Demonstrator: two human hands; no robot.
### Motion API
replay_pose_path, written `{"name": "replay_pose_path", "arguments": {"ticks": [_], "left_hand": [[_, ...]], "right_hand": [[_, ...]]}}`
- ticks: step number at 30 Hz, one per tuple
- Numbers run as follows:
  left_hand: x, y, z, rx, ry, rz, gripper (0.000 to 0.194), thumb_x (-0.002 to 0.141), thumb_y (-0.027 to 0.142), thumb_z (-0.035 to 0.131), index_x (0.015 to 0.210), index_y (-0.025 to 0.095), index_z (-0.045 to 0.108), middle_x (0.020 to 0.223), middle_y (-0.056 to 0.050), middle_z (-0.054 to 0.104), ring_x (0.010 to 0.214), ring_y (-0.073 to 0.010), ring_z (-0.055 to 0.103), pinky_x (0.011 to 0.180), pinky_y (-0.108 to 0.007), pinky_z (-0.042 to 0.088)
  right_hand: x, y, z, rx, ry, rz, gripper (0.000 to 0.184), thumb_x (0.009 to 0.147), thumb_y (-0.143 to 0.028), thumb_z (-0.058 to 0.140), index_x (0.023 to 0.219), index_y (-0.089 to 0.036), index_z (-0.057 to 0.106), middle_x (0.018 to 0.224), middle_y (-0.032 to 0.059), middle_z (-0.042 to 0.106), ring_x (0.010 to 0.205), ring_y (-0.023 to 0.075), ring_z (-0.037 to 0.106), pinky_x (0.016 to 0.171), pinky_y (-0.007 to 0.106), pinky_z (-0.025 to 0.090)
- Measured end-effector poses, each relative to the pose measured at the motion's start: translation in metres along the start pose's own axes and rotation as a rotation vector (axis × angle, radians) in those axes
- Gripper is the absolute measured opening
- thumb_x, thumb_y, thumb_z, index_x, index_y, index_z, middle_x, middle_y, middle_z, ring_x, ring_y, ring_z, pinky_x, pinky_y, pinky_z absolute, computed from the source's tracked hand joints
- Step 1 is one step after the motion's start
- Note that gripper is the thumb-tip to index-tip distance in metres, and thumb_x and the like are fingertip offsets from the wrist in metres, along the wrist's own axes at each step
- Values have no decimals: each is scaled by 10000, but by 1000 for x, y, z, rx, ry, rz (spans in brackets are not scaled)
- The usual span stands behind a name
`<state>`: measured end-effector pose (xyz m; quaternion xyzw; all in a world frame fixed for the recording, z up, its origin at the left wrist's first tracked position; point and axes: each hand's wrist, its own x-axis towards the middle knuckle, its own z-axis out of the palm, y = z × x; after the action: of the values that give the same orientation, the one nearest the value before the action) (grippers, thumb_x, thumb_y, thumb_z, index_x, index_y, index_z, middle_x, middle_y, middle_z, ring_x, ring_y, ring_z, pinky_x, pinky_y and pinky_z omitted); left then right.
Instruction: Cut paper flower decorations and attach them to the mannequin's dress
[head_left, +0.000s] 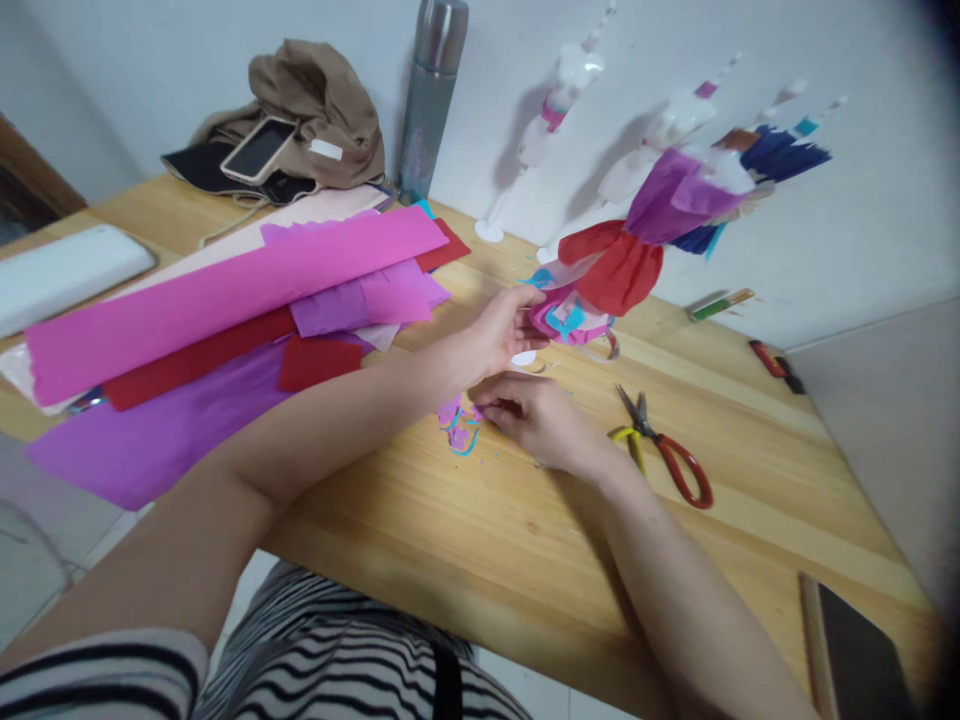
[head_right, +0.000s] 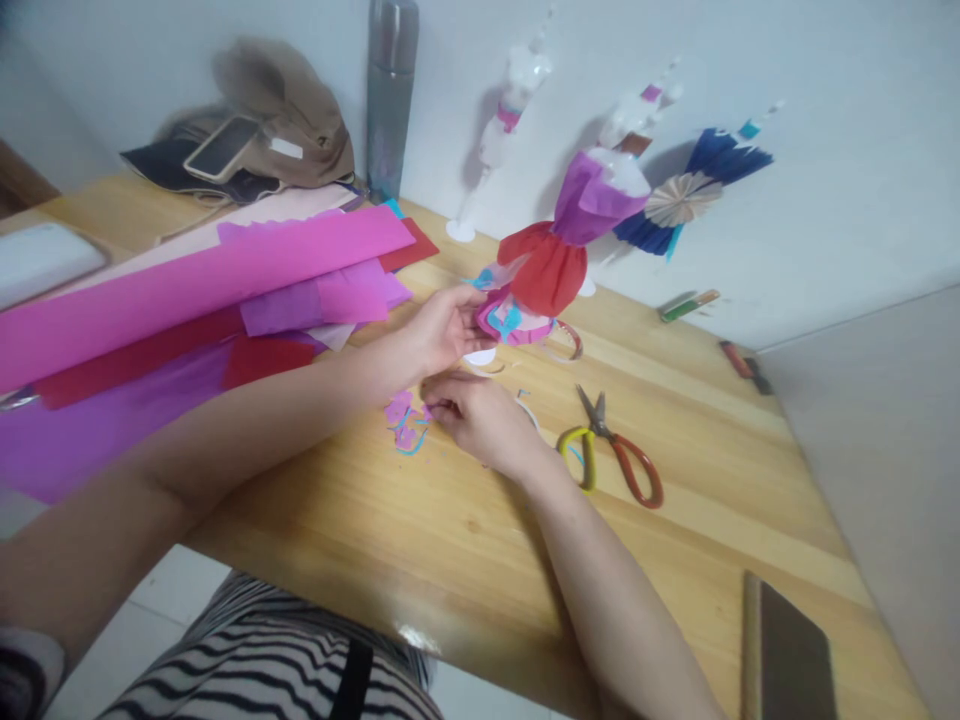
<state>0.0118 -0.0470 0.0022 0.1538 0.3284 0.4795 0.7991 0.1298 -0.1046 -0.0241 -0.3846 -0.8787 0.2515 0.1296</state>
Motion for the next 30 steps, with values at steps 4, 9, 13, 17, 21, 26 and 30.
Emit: {"name": "replay_pose_path", "arguments": {"ticks": [4,9,13,17,21,26,30], "left_hand": [[1,2,-1,3,-28,18,260,923,158,469,682,156,566,576,-19,559,580,-117,505,715,-276,428],[7,4,-3,17,-56,41,231,915,162,499,702,147,589,600,-25,604,626,-124,538,743,-284,436],[5,6,-2,29,-57,24,246,918,156,508,686,149,588,591,-32,594,615,-132,526,762,-304,446],[0,7,0,47,-56,1,258,922,160,482,682,154,575,588,-22,563,604,-122,499,793,-298,443],[1,6,0,57,-65,10,215,905,177,512,701,155,574,602,-16,571,622,-127,501,804,-303,451],[5,6,-4,62,-93,15,207,903,159,508,709,148,578,623,-27,588,660,-136,526,833,-321,465],[6,5,-6,67,-115,22,229,922,161,482,714,146,578,643,-24,581,666,-133,523,910,-346,463]], "right_hand": [[6,-3,13,29,133,31,187,869,-102,562,866,-180,732,901,95,738,775,206,665,738,337,499],[15,-8,30,-72,231,123,115,848,-165,637,765,-193,712,837,87,710,738,209,626,690,332,475],[17,-10,33,-52,177,147,121,783,-98,617,729,-192,671,825,82,702,728,206,607,680,332,450],[16,-8,24,19,165,139,173,792,-86,562,671,-203,602,657,24,646,591,158,552,607,292,429],[13,-7,17,53,193,152,164,789,-85,562,682,-203,600,668,23,651,600,159,560,611,291,441],[12,-13,27,115,166,-8,169,859,-104,571,821,-190,711,838,74,715,764,199,656,707,318,505],[13,-15,35,13,102,-129,265,886,-82,545,979,-210,758,943,95,730,895,229,673,767,340,527]]}}
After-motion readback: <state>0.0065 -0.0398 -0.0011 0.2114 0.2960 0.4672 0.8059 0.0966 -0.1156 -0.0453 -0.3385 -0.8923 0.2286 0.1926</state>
